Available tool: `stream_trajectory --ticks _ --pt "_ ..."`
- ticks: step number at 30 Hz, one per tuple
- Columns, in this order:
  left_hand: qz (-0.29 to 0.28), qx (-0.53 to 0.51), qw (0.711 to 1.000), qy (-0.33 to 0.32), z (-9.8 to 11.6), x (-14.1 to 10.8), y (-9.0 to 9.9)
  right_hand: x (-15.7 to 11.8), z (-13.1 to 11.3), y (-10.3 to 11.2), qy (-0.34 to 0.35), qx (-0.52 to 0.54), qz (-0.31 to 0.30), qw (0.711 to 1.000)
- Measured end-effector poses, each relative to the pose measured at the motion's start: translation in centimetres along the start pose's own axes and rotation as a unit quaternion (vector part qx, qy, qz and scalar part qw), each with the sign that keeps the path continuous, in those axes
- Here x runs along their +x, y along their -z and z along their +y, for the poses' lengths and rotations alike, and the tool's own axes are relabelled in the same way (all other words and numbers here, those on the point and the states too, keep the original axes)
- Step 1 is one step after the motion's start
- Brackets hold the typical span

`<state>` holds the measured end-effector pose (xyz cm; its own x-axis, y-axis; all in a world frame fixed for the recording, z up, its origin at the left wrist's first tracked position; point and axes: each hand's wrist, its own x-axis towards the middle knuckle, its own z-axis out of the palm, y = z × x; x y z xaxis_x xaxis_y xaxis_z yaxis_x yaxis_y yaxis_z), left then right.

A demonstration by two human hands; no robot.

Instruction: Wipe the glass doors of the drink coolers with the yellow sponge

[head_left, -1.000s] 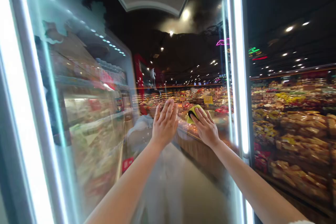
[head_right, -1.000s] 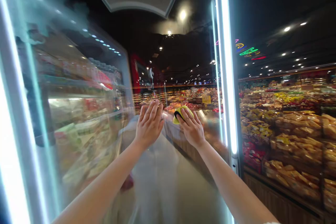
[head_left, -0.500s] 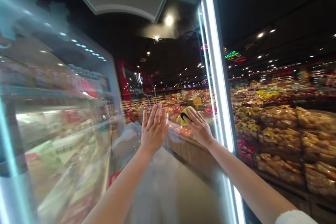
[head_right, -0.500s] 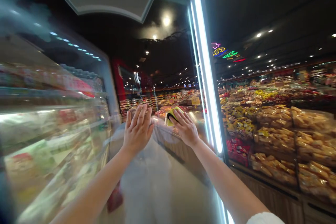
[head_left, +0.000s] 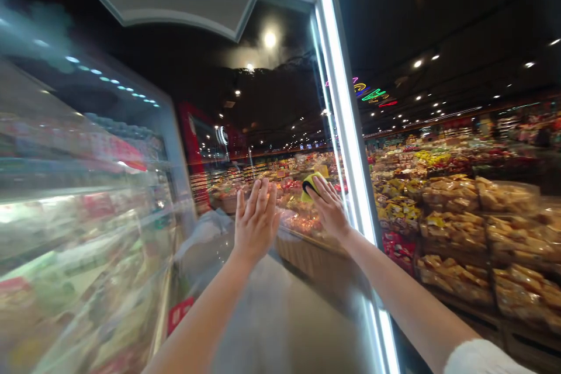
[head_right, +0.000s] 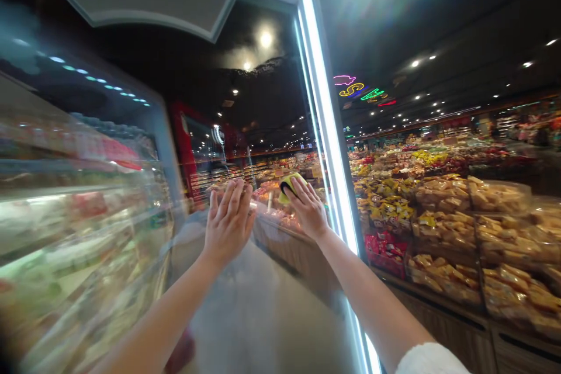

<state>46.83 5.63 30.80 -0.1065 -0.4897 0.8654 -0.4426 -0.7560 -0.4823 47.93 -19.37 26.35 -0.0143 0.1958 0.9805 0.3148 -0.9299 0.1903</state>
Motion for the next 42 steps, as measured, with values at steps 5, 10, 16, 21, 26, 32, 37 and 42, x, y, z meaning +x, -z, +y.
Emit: stream_trajectory --ticks 5,10,16,21,26,32,37,42 --pt "0.004 0.003 1.000 0.004 0.5 0.7 -0.5 2.9 3.6 -0.6 -0.093 -0.020 0.090 0.991" --pt "0.012 -0.019 1.000 0.010 1.9 1.5 -1.4 2.5 2.1 -0.7 -0.058 -0.013 0.046 0.997" --pt "0.020 -0.034 0.999 0.007 2.7 1.2 -2.2 -2.0 4.8 1.0 -0.031 -0.024 0.005 0.999" --pt "0.023 -0.037 0.999 0.011 3.2 1.8 -2.9 2.3 5.5 0.2 -0.111 -0.061 0.045 0.991" --pt "0.011 -0.047 0.999 0.016 4.3 1.7 -3.5 -0.7 4.7 1.0 -0.032 -0.028 -0.001 0.999" --pt "0.009 -0.051 0.999 0.015 4.6 1.3 -3.7 0.2 6.9 1.3 -0.120 -0.057 0.036 0.991" --pt "0.011 -0.049 0.999 0.019 4.9 1.8 -3.8 1.5 6.3 0.2 -0.133 -0.040 0.053 0.989" --pt "0.001 -0.035 0.999 0.022 5.8 1.0 -3.9 -6.1 5.1 1.7 -0.082 -0.026 0.002 0.996"
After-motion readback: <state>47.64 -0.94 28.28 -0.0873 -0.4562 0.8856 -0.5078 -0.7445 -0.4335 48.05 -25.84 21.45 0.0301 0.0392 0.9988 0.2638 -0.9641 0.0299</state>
